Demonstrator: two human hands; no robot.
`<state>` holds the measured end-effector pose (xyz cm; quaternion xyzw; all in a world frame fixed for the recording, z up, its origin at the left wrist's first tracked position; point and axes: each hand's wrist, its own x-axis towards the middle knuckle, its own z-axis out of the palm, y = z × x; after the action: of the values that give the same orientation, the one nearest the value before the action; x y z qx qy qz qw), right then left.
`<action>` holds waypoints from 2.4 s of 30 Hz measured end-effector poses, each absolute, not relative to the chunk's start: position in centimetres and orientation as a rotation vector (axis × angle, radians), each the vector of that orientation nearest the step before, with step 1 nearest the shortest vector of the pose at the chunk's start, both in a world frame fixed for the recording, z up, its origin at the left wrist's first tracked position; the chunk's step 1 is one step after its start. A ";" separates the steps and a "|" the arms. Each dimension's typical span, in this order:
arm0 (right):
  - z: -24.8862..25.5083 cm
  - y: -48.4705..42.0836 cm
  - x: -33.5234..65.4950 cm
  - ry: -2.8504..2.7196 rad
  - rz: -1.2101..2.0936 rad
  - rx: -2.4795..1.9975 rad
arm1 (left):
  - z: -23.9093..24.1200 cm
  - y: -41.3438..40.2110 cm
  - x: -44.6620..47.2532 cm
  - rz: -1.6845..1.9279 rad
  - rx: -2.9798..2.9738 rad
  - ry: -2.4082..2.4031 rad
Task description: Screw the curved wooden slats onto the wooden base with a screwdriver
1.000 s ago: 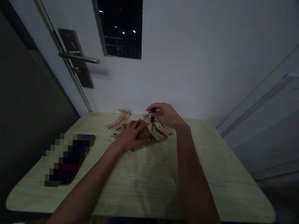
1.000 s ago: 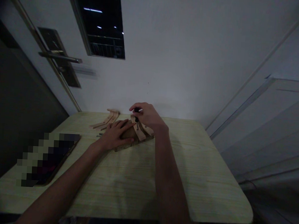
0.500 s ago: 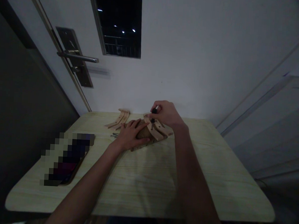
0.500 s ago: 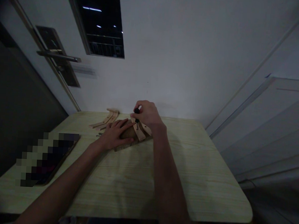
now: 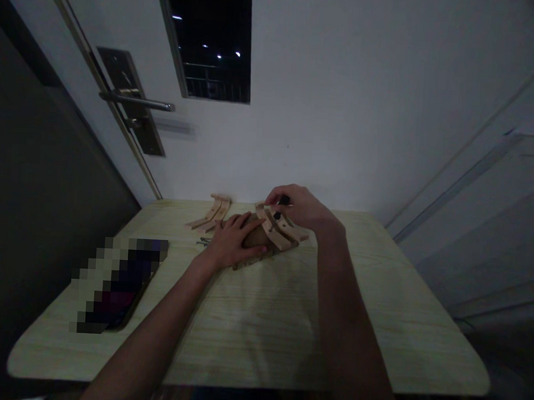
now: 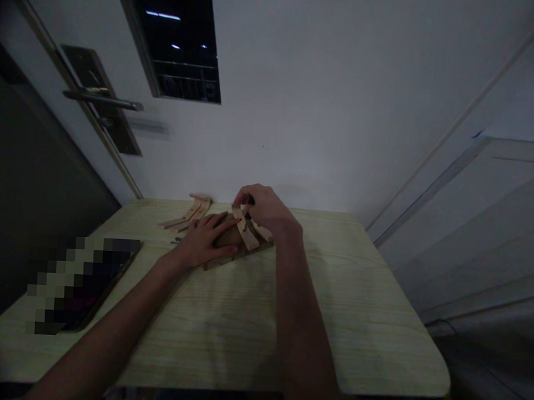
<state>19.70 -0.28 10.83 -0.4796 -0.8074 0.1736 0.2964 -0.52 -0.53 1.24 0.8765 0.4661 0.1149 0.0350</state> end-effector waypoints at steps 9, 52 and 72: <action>10.6 0.0 18.9 -2.134 0.553 -1.230 | 1.5 -0.7 -0.4 0.339 2.691 1.447; 11.0 -0.3 18.1 -2.034 0.455 -1.444 | 1.4 -0.8 -0.4 0.360 2.701 1.442; 9.4 0.8 18.7 -2.164 0.621 -1.104 | 1.3 -0.6 -0.5 0.355 2.711 1.443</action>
<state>18.69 0.79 9.39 -0.4185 -0.8199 0.2353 0.3119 -0.47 -0.59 1.29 0.8767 0.4665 0.1147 0.0250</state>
